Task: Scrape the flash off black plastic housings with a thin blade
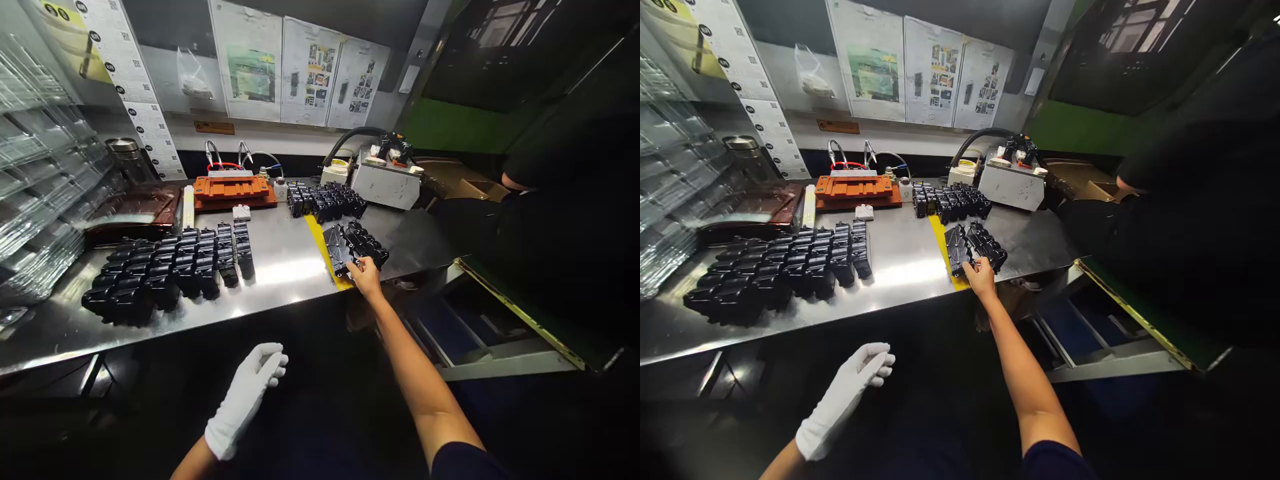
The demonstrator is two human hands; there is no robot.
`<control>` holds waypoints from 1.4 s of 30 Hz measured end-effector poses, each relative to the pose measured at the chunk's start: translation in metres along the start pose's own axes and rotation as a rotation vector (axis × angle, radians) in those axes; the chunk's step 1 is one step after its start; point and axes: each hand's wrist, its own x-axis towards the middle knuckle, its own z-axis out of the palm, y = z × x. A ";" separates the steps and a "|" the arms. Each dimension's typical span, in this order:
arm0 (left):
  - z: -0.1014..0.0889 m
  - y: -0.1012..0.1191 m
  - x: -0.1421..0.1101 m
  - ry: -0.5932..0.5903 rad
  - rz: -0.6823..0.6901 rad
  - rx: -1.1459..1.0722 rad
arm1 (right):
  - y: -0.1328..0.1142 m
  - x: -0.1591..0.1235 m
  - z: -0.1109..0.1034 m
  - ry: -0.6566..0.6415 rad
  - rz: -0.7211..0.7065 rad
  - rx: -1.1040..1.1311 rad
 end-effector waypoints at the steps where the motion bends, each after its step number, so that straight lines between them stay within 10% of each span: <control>1: 0.005 0.006 0.000 -0.001 0.015 0.001 | -0.001 -0.004 0.005 0.006 -0.007 0.014; 8: 0.013 0.016 0.001 -0.009 0.040 -0.028 | -0.027 -0.014 0.009 0.054 -0.060 0.008; 19: -0.017 0.004 0.016 0.234 0.003 -0.296 | -0.105 -0.059 0.034 -0.494 -0.365 -0.059; 26: -0.039 0.014 0.017 -0.032 -0.030 -0.393 | -0.123 -0.121 0.030 -0.781 -0.657 0.013; 33: -0.033 -0.002 -0.022 0.128 0.023 -0.281 | -0.116 -0.080 0.043 -0.457 -0.530 -0.009; 42: -0.033 -0.005 -0.021 0.057 -0.107 -0.337 | -0.109 -0.083 0.071 -0.480 -0.691 0.075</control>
